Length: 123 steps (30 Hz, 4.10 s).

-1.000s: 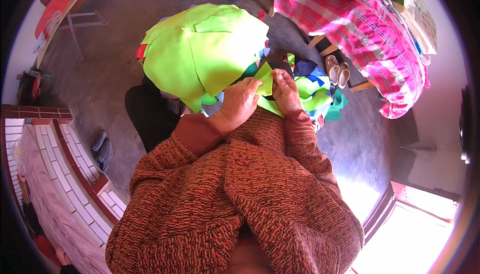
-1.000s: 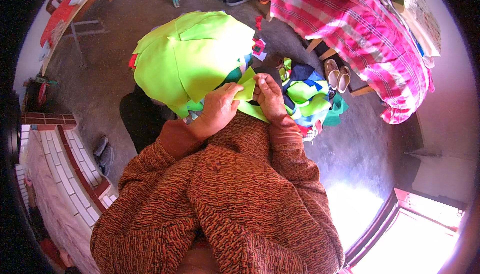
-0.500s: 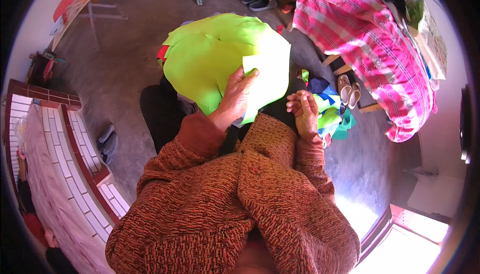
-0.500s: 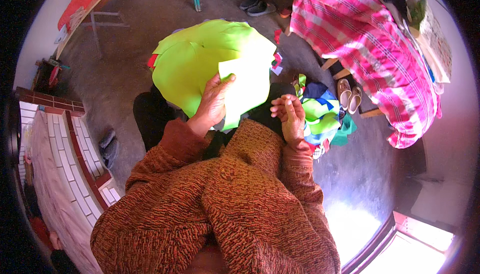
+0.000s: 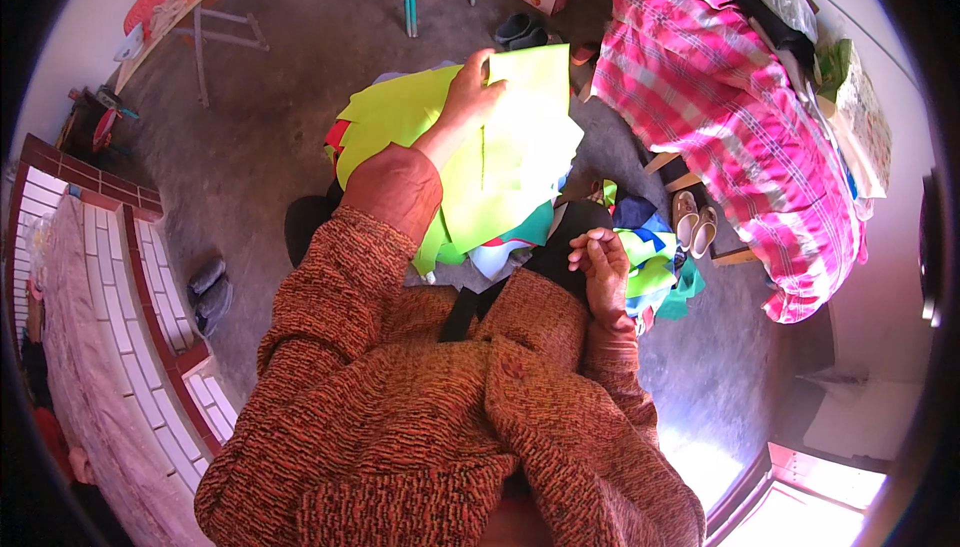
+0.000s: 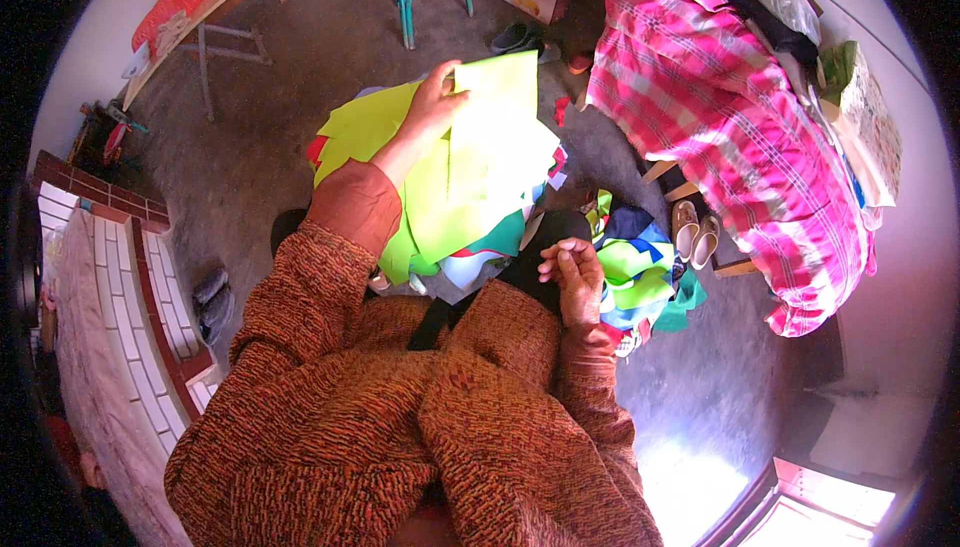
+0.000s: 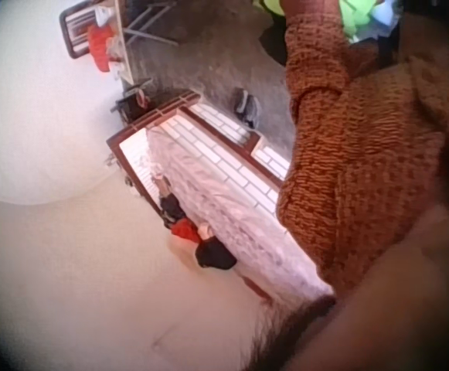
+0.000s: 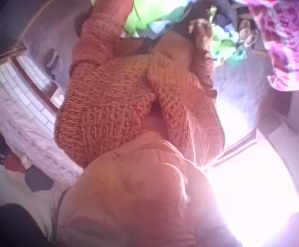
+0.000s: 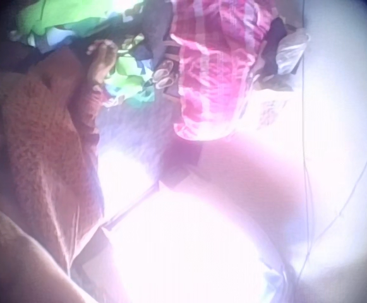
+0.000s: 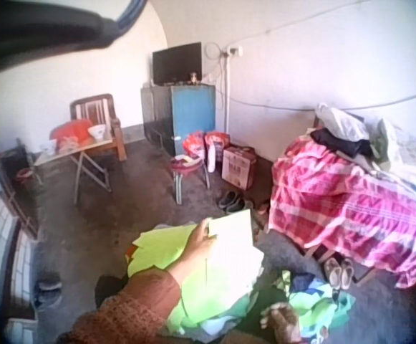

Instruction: The person sits on the floor and repeatedly picks up, inspects, and stacks colorful paper pieces by hand. They handle sheets of various colors including green, red, blue, and white, organizing them into a growing pile on their lap.

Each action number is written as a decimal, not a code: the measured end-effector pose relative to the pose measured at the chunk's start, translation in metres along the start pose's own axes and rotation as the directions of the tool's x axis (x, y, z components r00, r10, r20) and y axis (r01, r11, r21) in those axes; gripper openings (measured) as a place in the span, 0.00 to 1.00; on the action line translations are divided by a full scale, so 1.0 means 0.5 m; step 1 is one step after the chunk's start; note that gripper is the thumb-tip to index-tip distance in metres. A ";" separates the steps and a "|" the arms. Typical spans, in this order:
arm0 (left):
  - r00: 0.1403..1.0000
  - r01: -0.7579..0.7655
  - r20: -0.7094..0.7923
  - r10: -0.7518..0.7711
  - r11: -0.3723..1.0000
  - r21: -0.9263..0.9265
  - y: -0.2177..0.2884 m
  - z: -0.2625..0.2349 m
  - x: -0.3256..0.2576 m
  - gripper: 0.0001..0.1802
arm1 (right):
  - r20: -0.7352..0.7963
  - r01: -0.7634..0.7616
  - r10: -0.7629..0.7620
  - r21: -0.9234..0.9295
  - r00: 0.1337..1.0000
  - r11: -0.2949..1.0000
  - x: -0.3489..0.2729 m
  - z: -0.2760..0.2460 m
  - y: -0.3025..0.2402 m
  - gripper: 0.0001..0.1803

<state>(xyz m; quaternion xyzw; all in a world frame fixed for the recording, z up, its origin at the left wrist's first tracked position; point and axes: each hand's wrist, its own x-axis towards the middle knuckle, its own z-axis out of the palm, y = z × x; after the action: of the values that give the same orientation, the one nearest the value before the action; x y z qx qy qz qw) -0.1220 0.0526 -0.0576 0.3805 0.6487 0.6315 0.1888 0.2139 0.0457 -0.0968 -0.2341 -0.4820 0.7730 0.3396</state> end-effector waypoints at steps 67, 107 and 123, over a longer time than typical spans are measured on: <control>0.768 -0.529 0.601 -0.221 0.310 0.790 0.118 0.095 -0.068 0.33 | -0.924 -0.884 -0.316 -0.322 0.215 0.340 -0.029 -0.805 0.401 0.31; 0.750 -0.515 0.605 -0.266 0.340 0.787 0.112 0.077 -0.069 0.35 | -0.985 -0.614 -0.091 -0.162 0.146 0.773 0.209 -0.801 0.536 0.28; 0.749 -0.501 0.600 -0.281 0.351 0.791 0.115 0.075 -0.062 0.35 | -0.947 -0.792 -0.304 -0.266 0.106 0.550 0.224 -0.777 0.518 0.29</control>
<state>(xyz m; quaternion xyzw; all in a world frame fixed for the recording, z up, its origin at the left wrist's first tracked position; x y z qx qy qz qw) -0.0604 0.0505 -0.0145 0.6568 0.7468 -0.0138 0.1037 0.3305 0.2784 -0.5001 -0.8777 -0.3612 0.1811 0.2577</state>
